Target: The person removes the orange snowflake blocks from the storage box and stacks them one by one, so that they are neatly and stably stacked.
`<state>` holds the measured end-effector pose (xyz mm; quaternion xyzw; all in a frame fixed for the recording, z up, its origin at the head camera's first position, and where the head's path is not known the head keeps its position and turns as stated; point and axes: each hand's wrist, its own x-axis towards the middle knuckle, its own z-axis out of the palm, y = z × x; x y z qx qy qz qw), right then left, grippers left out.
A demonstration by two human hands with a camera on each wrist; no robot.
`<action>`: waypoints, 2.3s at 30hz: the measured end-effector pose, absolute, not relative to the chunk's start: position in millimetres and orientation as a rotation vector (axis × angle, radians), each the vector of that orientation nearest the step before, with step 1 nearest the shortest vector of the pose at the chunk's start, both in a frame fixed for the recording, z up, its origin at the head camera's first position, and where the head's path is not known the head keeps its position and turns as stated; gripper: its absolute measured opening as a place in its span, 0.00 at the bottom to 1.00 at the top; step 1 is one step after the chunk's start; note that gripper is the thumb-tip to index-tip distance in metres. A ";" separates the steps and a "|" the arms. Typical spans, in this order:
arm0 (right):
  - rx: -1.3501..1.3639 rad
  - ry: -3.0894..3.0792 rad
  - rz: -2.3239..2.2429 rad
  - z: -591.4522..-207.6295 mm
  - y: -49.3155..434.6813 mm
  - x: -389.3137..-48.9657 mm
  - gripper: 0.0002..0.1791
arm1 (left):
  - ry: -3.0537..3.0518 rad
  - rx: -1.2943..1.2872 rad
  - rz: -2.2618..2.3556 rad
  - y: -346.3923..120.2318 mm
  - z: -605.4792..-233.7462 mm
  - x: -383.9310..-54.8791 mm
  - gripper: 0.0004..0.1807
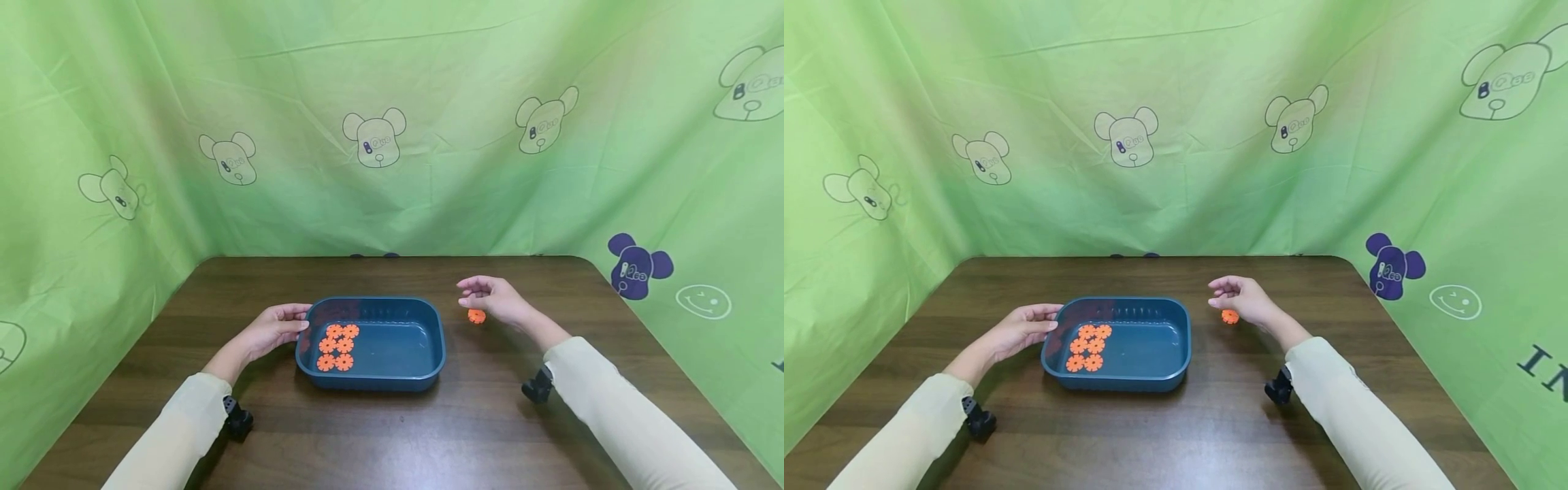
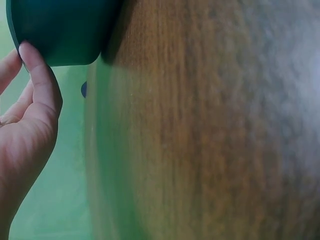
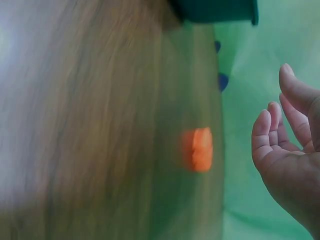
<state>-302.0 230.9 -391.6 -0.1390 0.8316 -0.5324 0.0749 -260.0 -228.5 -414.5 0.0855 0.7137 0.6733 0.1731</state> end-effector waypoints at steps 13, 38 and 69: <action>-0.555 2.417 -1.706 -374.3 176.8 -285.7 0.23 | 2.012 0.201 1.931 -227.8 -415.4 -260.5 0.29; -0.679 2.282 -1.440 -378.3 70.5 -256.7 0.19 | 1.971 0.217 1.973 -227.7 -415.0 -259.8 0.30; -0.850 2.179 -1.118 -403.4 34.6 -258.7 0.16 | 1.986 0.233 1.939 -229.2 -414.2 -261.1 0.29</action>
